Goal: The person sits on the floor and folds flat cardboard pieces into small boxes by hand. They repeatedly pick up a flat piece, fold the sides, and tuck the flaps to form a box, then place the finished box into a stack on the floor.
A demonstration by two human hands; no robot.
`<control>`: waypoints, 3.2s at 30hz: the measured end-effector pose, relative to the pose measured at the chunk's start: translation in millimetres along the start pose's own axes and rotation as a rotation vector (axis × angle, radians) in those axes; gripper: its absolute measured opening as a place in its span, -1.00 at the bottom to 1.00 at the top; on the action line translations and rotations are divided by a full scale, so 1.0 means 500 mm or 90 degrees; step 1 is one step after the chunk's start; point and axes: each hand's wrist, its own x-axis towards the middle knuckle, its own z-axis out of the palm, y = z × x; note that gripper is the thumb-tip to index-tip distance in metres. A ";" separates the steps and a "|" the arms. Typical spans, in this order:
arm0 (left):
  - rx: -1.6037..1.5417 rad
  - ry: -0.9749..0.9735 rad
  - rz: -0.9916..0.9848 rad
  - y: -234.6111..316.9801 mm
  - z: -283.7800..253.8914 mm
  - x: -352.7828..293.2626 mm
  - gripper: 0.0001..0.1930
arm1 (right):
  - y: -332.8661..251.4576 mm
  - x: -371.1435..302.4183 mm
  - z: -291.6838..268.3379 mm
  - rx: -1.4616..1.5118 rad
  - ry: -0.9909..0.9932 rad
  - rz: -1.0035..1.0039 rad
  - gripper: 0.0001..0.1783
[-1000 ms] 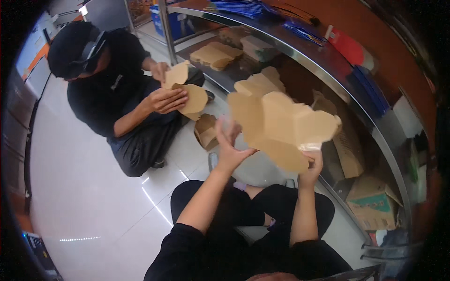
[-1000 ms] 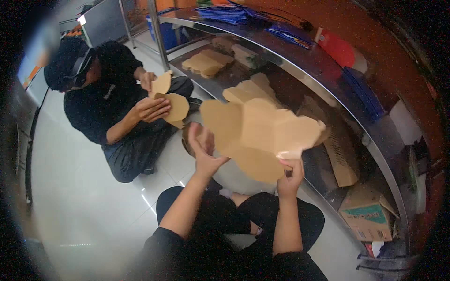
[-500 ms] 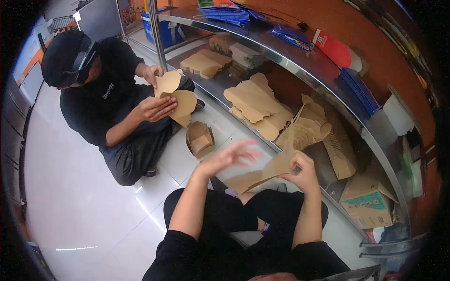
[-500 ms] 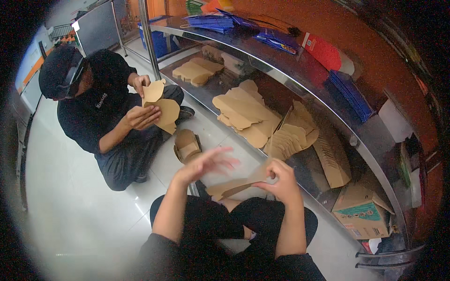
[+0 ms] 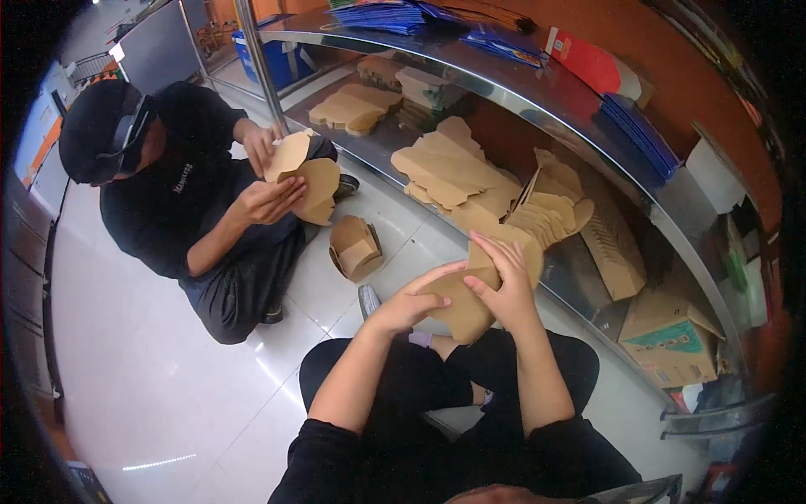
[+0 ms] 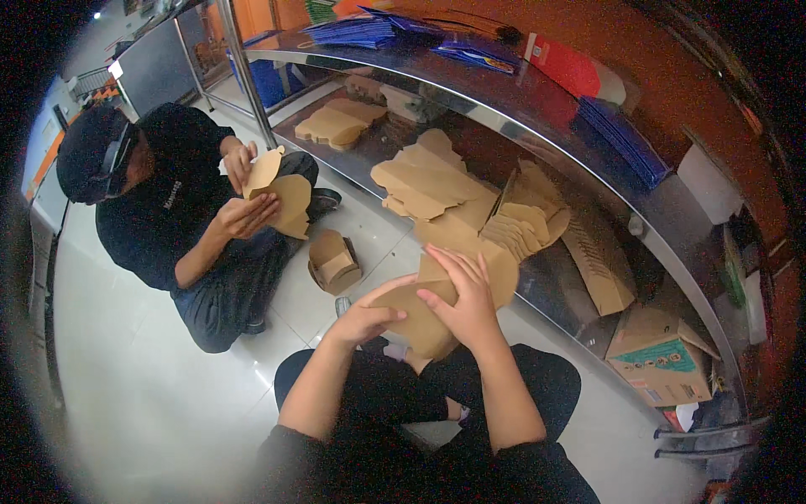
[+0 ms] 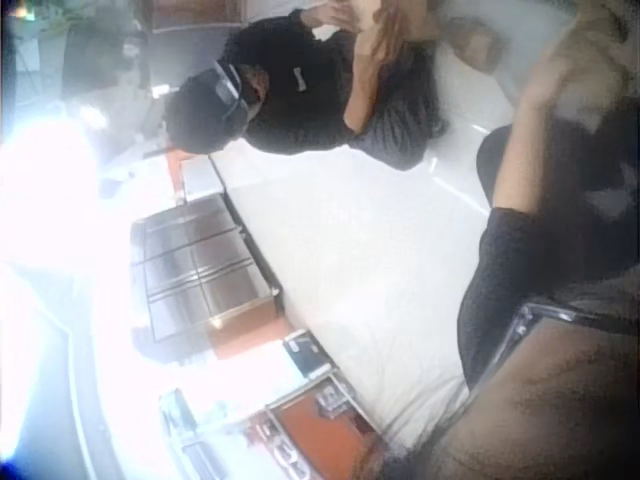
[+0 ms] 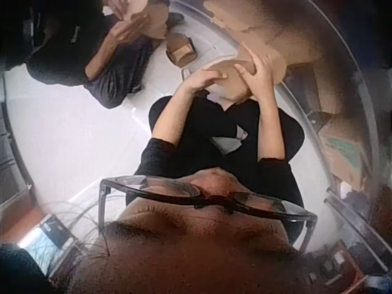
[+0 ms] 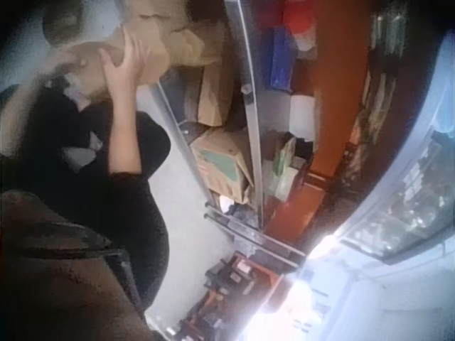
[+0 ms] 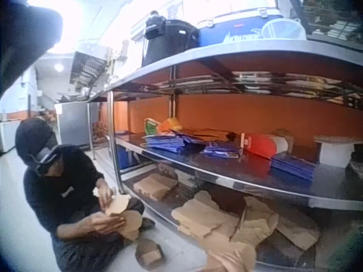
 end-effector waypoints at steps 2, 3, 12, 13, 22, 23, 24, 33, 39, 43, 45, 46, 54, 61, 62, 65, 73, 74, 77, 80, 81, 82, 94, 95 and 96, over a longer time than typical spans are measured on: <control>0.010 -0.009 -0.023 0.002 -0.007 0.000 -0.33 | 0.009 -0.005 0.006 0.029 0.090 -0.033 -0.24; 0.024 -0.058 0.021 -0.001 -0.007 -0.001 -0.33 | 0.010 -0.008 0.008 0.043 0.134 -0.050 -0.24; -0.017 0.100 -0.023 -0.005 0.012 0.025 -0.63 | 0.028 -0.028 0.046 0.008 0.021 -0.108 -0.31; -0.008 0.093 -0.022 -0.009 -0.002 0.029 -0.67 | 0.035 -0.028 0.054 0.099 0.035 -0.096 -0.31; 0.185 0.042 0.086 -0.019 -0.002 0.020 -0.76 | 0.025 -0.029 0.047 -0.062 0.071 -0.027 -0.32; 0.211 0.060 0.089 -0.020 -0.002 0.019 -0.77 | 0.025 -0.032 0.046 -0.034 0.065 -0.015 -0.33; 0.218 0.057 0.096 -0.019 -0.001 0.020 -0.76 | 0.025 -0.035 0.045 -0.006 0.059 -0.003 -0.35; 0.082 0.061 0.152 0.035 -0.045 -0.026 -0.71 | 0.137 -0.028 -0.043 0.166 0.330 0.079 -0.43; 0.182 0.010 0.182 0.016 -0.059 0.006 -0.63 | 0.120 -0.088 -0.069 0.430 0.255 0.184 -0.65; 0.434 0.125 0.207 0.031 -0.036 -0.004 -0.61 | 0.122 -0.081 -0.065 0.615 0.193 0.089 -0.71; 0.430 0.158 0.285 0.034 -0.045 -0.002 -0.56 | 0.115 -0.064 -0.058 0.546 0.212 0.069 -0.69; 0.424 0.195 0.302 0.041 -0.035 -0.002 -0.56 | 0.110 -0.060 -0.057 0.511 0.223 0.062 -0.67; 0.254 0.098 0.345 0.028 -0.034 0.007 -0.64 | 0.151 -0.100 -0.071 0.793 0.241 0.051 -0.60; 0.268 -0.020 0.255 0.029 -0.021 0.009 -0.90 | 0.156 -0.131 -0.066 1.013 0.183 0.022 -0.43; 0.244 -0.033 0.236 0.021 -0.020 0.012 -0.88 | 0.147 -0.133 -0.062 1.034 0.189 0.043 -0.43; 0.174 -0.037 0.245 -0.004 -0.015 0.020 -0.79 | 0.155 -0.120 -0.042 1.064 0.159 0.049 -0.44; 0.029 -0.008 0.191 0.040 -0.026 -0.001 -0.59 | 0.062 -0.052 -0.036 0.131 0.299 0.203 -0.41; 0.062 0.012 0.173 0.043 -0.034 -0.002 -0.59 | 0.084 -0.054 -0.027 0.088 0.340 0.162 -0.37; 0.123 0.026 0.152 0.029 -0.050 0.002 -0.61 | 0.041 -0.068 -0.019 -0.007 0.324 0.004 -0.32; 0.128 0.005 0.120 0.003 -0.042 0.012 -0.63 | -0.007 -0.064 -0.019 -0.051 0.107 -0.048 -0.21; 0.125 -0.012 0.090 0.006 -0.031 0.010 -0.64 | -0.018 -0.060 -0.013 -0.067 0.044 -0.063 -0.19; 0.123 -0.032 0.072 0.013 -0.020 0.014 -0.65 | -0.026 -0.054 -0.011 -0.056 0.033 -0.054 -0.17; 0.259 -0.009 0.156 -0.005 0.020 0.009 -0.63 | 0.001 -0.060 0.048 -0.016 0.151 -0.028 -0.20; 0.267 0.006 0.141 -0.006 0.017 0.012 -0.64 | 0.002 -0.056 0.044 -0.049 0.157 -0.051 -0.21; 0.275 0.020 0.125 -0.004 0.013 0.013 -0.65 | 0.003 -0.049 0.039 -0.083 0.163 -0.072 -0.22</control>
